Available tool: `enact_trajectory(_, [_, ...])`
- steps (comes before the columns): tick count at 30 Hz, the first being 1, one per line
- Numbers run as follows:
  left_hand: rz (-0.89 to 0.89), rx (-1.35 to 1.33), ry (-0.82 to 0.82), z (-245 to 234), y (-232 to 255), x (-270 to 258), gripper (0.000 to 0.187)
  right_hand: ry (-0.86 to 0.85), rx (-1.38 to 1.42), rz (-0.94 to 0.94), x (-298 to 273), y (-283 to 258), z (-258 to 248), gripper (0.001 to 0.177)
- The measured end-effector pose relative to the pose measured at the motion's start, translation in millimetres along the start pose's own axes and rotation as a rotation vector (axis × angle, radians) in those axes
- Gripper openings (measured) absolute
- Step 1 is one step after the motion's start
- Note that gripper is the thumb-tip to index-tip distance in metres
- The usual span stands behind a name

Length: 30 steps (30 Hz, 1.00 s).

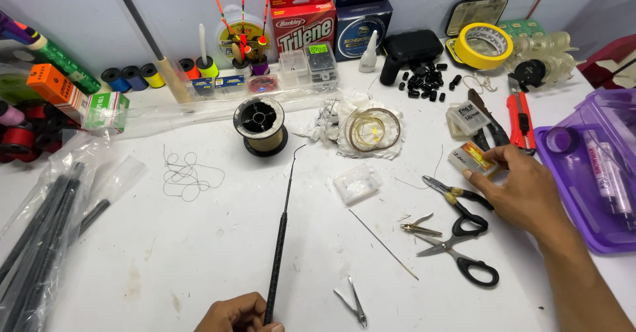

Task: Trimming and adjusting the tip of a fishing rod using small snips on a workbench.

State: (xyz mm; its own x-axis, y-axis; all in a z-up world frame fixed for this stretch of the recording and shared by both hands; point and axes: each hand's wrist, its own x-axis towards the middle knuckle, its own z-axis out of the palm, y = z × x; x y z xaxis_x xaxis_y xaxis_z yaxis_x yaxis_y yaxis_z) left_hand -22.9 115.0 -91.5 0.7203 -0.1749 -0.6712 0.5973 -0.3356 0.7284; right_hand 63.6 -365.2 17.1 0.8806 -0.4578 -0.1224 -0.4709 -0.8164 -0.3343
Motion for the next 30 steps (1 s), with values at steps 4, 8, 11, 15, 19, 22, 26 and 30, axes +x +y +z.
enact_trajectory(4, [-0.013,-0.009,-0.027,-2,2,0,0.044,0.171,-0.081,-0.193,3,21,15,0.047])
enact_trajectory(8, [0.007,-0.045,-0.063,-3,-3,2,0.042,-0.013,-0.02,-0.193,-13,0,9,0.042])
enact_trajectory(11, [0.008,-0.047,-0.057,-3,-3,2,0.045,-0.127,-0.066,-0.216,-15,-2,15,0.043])
enact_trajectory(15, [-0.021,-0.011,-0.05,-4,2,0,0.04,-0.188,-0.147,-0.265,-16,-5,18,0.034])
enact_trajectory(19, [0.02,-0.039,-0.06,-3,1,-3,0.041,-0.129,-0.234,-0.266,-14,-3,29,0.03])
enact_trajectory(22, [0.042,-0.033,-0.076,-4,3,-5,0.039,-0.155,-0.235,-0.194,-15,-10,28,0.029])
enact_trajectory(26, [0.041,0.01,-0.085,-4,11,-9,0.041,-0.176,-0.214,-0.168,-15,-13,25,0.029])
enact_trajectory(30, [0.03,0.049,-0.087,-5,22,-16,0.043,-0.13,-0.242,-0.038,-20,-22,21,0.036])
